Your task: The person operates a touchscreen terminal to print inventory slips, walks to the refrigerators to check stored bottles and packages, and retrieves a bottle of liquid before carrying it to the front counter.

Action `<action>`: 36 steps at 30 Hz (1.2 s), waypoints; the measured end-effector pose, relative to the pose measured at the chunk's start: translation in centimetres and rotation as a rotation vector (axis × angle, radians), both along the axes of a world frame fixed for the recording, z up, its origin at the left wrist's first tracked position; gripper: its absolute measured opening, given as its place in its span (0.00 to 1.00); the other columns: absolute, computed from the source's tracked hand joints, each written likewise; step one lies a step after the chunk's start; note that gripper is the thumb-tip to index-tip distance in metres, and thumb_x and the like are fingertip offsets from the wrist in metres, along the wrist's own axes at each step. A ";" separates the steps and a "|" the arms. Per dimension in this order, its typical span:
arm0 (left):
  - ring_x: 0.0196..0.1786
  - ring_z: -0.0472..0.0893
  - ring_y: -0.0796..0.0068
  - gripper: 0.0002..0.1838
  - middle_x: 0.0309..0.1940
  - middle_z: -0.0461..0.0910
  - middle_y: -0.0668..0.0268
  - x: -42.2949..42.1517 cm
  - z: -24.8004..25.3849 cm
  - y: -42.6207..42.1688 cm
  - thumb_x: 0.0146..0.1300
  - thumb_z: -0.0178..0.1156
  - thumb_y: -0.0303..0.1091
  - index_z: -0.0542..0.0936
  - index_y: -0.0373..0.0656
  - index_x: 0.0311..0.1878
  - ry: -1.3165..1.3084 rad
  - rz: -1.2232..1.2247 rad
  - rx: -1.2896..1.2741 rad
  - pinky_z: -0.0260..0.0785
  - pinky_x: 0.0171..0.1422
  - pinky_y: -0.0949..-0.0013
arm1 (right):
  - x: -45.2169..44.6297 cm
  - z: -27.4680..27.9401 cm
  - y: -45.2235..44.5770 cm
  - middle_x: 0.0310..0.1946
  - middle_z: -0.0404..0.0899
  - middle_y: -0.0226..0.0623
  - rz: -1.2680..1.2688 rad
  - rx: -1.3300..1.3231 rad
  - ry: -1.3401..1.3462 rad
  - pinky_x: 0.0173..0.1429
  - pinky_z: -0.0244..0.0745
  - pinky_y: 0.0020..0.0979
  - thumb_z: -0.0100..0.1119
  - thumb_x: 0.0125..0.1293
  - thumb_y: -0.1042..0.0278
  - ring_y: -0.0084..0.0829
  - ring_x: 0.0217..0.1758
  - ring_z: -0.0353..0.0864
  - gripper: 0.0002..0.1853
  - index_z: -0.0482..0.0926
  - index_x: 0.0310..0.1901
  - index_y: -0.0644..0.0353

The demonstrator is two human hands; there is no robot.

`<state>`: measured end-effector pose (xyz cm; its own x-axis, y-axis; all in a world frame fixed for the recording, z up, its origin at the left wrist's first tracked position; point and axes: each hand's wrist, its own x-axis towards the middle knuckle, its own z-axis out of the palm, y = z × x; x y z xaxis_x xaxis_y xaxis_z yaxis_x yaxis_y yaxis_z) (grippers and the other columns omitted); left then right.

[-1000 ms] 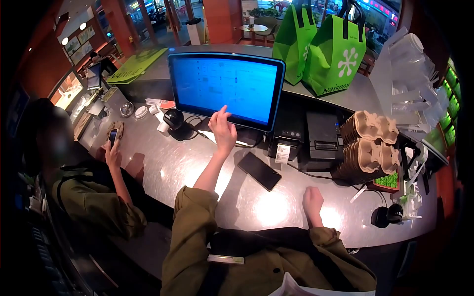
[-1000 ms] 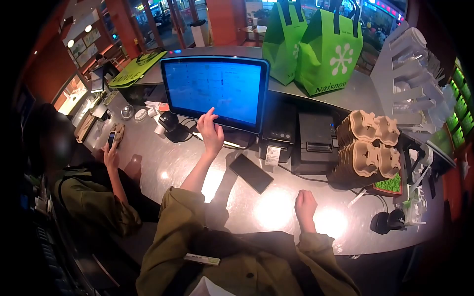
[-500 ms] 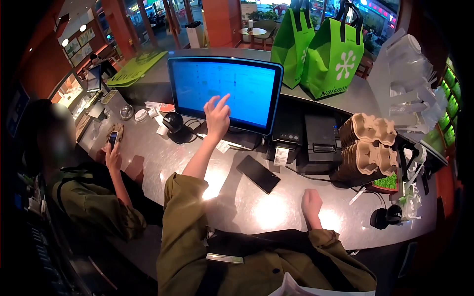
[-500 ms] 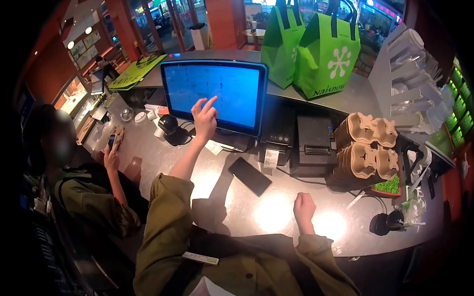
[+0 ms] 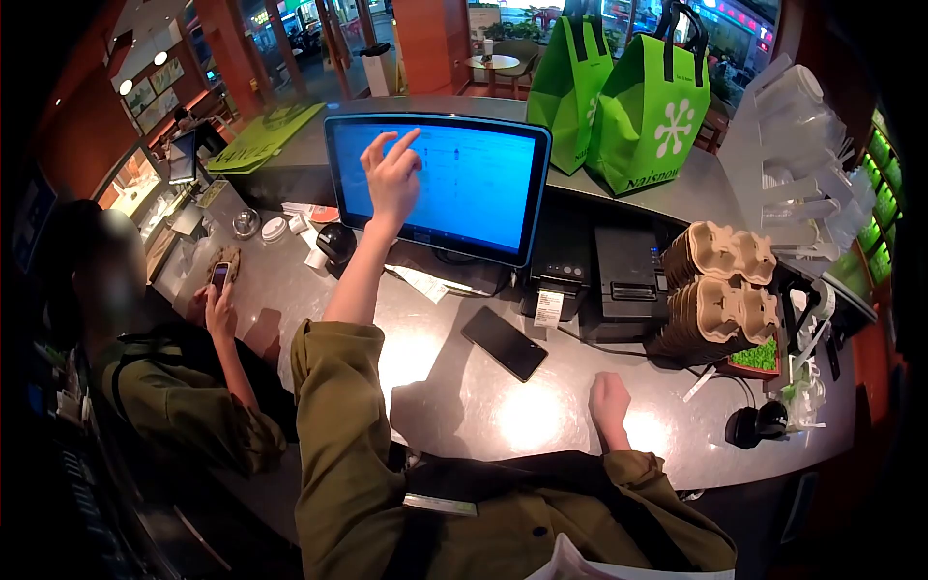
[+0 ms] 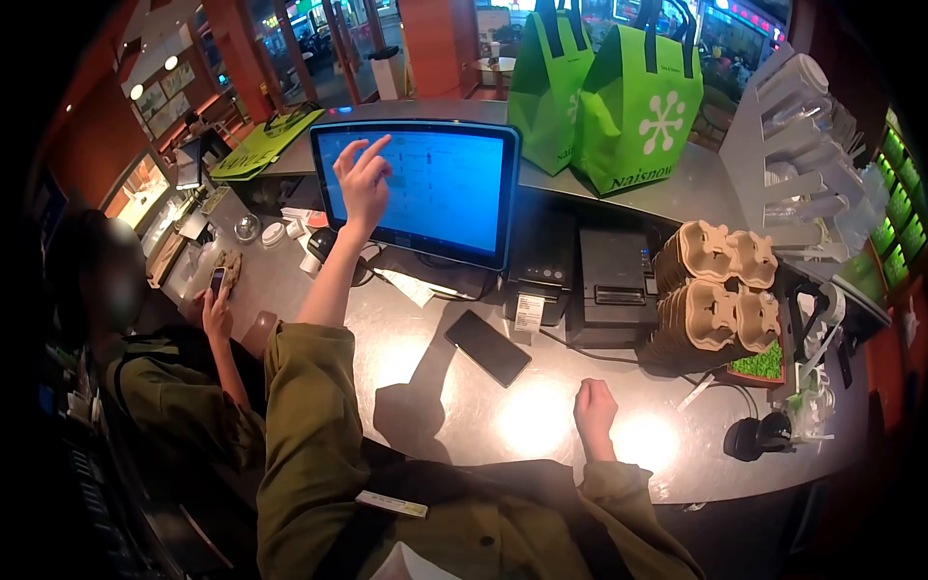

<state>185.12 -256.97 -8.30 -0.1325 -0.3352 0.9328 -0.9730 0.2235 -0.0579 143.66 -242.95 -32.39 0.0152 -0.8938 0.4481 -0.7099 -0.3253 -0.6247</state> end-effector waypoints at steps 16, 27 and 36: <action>0.52 0.69 0.66 0.05 0.43 0.79 0.73 0.7 -2.0 0.6 0.45 0.55 0.23 0.72 0.44 0.19 0.011 0.018 0.020 0.55 0.56 0.63 | 0.0 0.0 0.0 0.26 0.74 0.42 0.013 -0.012 0.015 0.32 0.69 0.37 0.50 0.56 0.76 0.43 0.28 0.75 0.03 0.75 0.30 0.61; 0.51 0.70 0.66 0.05 0.42 0.80 0.73 0.8 -2.3 0.6 0.46 0.55 0.25 0.71 0.43 0.18 -0.016 0.011 0.027 0.57 0.55 0.63 | 0.0 0.1 0.0 0.27 0.73 0.46 0.018 0.036 -0.008 0.35 0.69 0.38 0.48 0.57 0.75 0.47 0.31 0.73 0.05 0.75 0.31 0.63; 0.51 0.70 0.65 0.05 0.40 0.80 0.72 0.7 -2.5 0.7 0.44 0.54 0.23 0.70 0.43 0.18 0.014 -0.024 0.020 0.58 0.54 0.63 | -0.1 -0.1 -0.1 0.26 0.74 0.43 0.009 0.003 0.009 0.33 0.69 0.38 0.49 0.57 0.75 0.45 0.29 0.74 0.04 0.75 0.30 0.61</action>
